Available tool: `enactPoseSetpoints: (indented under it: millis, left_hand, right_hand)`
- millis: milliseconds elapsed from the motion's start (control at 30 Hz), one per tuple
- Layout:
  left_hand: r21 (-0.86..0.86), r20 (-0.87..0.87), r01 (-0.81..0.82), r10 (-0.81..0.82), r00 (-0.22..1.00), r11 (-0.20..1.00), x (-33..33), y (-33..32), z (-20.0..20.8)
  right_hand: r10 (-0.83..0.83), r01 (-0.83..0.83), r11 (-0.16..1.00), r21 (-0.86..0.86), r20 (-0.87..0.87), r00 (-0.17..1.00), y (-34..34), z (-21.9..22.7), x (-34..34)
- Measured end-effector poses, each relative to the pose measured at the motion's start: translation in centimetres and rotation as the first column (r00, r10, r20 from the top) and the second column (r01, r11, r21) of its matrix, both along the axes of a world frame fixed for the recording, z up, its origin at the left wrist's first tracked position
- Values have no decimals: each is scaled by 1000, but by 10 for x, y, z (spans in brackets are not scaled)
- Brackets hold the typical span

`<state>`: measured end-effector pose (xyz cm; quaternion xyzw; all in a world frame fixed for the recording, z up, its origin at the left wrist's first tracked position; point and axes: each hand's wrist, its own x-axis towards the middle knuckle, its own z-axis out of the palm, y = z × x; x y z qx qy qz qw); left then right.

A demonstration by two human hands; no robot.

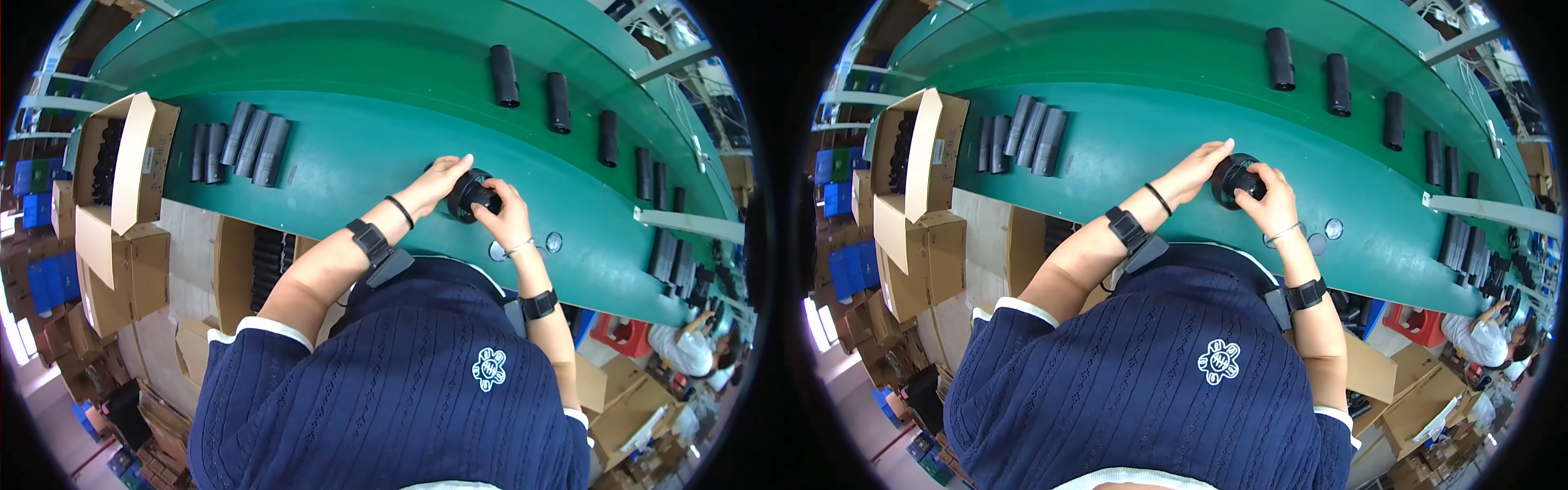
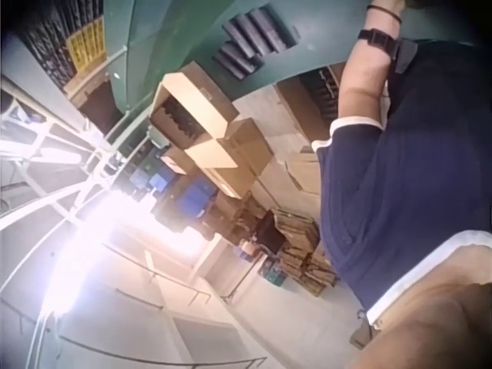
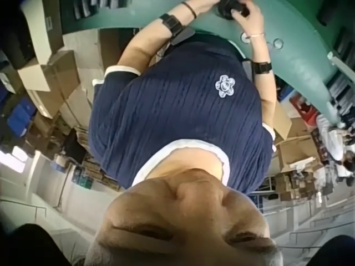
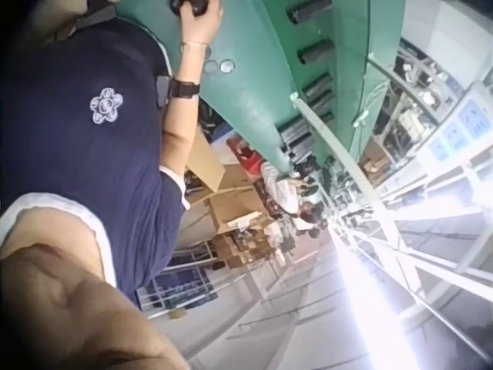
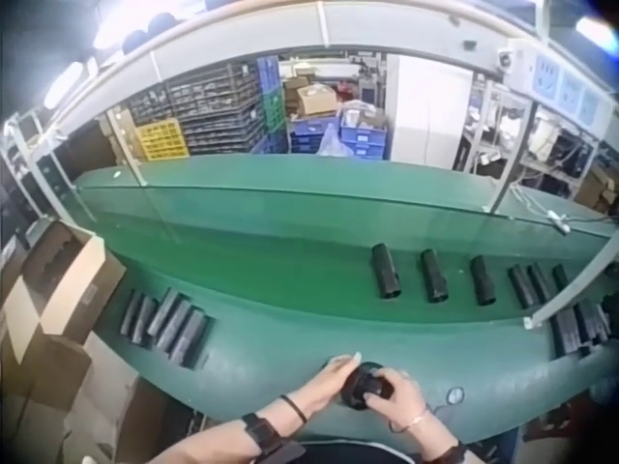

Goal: The person removes a cardboard divider from a box, takes out black cylinders, and places them on a conveyor belt. They fit plastic caps onto the cylinders, insert them into black housings, and place the assembled units into a different box.

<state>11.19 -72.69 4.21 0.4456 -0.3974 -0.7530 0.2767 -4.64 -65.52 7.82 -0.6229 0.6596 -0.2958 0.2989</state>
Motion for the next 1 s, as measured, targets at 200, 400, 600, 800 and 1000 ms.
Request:
enactPoseSetpoints:
  millis: [200, 400, 600, 800, 1000]
  left_hand:
    - [226, -88, 144, -127, 988, 963, -4, -21, 7]
    - [315, -62, 97, -81, 995, 944, -12, -34, -5]
    - [253, 7, 293, -305, 952, 922, -7, -38, -6]
    - [224, 64, 383, -405, 912, 896, -3, -42, -1]
    - [251, 37, 382, -404, 914, 889, -3, -48, -5]
  right_hand:
    - [45, -44, 998, 42, -35, 998, -11, 1, -7]
    - [284, -287, 956, -60, -50, 957, -11, 17, -3]
    - [467, -454, 880, 138, -415, 781, -12, 26, -3]
    - [557, -469, 829, 305, -535, 635, -18, 38, 5]
    - [534, -417, 845, 334, -532, 656, -16, 34, 13]
